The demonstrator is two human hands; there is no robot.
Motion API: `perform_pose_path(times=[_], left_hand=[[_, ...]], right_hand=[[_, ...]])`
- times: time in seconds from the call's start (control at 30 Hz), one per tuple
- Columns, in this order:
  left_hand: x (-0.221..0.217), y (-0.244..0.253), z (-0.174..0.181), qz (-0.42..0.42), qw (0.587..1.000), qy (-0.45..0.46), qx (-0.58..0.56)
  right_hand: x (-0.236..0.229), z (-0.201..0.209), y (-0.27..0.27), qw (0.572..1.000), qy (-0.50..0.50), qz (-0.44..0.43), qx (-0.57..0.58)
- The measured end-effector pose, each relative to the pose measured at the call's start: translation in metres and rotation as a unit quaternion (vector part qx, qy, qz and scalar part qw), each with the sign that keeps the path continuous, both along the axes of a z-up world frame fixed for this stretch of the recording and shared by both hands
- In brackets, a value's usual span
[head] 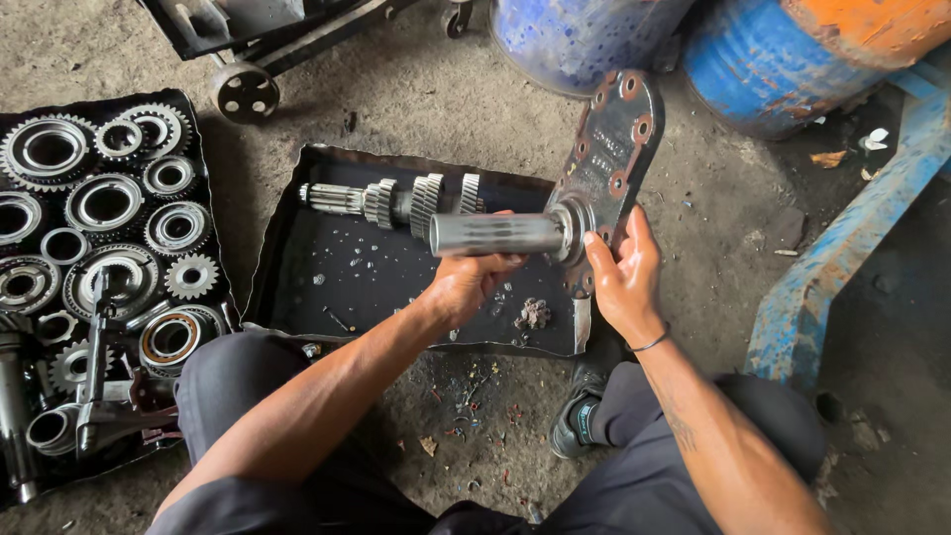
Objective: The person sits on the floor and cleans various disassembled gearbox components, including a main shaft with gears, bearings, and small rings. They use a rag and liquid to wipe the parts and place them on a black tray.
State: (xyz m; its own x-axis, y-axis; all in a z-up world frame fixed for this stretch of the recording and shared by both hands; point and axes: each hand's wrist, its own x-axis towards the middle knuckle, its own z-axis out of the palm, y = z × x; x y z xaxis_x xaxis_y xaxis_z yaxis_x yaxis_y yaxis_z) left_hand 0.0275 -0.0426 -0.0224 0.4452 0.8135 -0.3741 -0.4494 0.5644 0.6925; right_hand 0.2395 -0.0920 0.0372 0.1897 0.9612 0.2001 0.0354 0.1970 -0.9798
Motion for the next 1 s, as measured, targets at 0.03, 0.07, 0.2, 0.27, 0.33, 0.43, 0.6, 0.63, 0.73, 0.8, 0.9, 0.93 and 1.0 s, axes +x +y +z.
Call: perform_pose_path(times=[0.03,0.07,0.2,0.27,0.33,0.43,0.6,0.63,0.73,0.8,0.9,0.93,1.0], left_hand=[[-0.002,0.0,0.0,-0.009,1.0,-0.011,-0.017],[-0.003,0.0,0.001,-0.019,0.999,-0.021,-0.033],[0.002,-0.002,0.001,-0.012,0.996,-0.072,-0.042],[0.002,-0.002,0.002,-0.01,0.996,-0.077,-0.048],[0.001,-0.004,0.005,-0.003,0.997,-0.061,-0.043],[-0.001,-0.004,0.016,-0.001,0.998,-0.054,-0.01],[-0.003,-0.004,0.038,0.007,0.999,0.005,0.047],[-0.003,-0.005,0.041,0.004,0.998,0.012,0.058],[-0.005,-0.003,0.046,-0.013,0.989,0.071,0.128],[-0.005,0.0,0.048,-0.025,0.982,0.086,0.166],[-0.006,0.003,0.051,-0.024,0.977,0.073,0.2],[-0.005,0.003,0.052,-0.014,0.973,0.081,0.214],[-0.002,0.004,0.053,-0.019,0.959,0.112,0.258]], right_hand=[[-0.001,0.003,-0.001,1.0,-0.009,0.001,-0.003],[-0.003,0.006,-0.002,1.0,-0.014,0.001,-0.002],[-0.006,0.017,-0.004,0.999,-0.035,0.01,0.017],[-0.006,0.017,-0.004,0.999,-0.041,0.014,0.026],[-0.006,0.015,-0.002,0.999,-0.045,0.013,0.028],[-0.002,0.008,0.003,0.999,-0.03,0.012,0.028],[0.005,0.002,0.009,1.0,0.011,0.0,0.004],[0.005,0.003,0.009,1.0,0.022,0.004,0.001],[0.003,0.008,0.01,0.995,0.093,0.016,-0.03],[0.001,0.009,0.011,0.994,0.1,0.02,-0.029],[0.002,0.001,0.013,0.986,0.154,0.029,-0.063],[0.004,-0.006,0.013,0.98,0.179,0.032,-0.08],[0.01,-0.026,0.016,0.98,0.183,0.016,-0.076]])
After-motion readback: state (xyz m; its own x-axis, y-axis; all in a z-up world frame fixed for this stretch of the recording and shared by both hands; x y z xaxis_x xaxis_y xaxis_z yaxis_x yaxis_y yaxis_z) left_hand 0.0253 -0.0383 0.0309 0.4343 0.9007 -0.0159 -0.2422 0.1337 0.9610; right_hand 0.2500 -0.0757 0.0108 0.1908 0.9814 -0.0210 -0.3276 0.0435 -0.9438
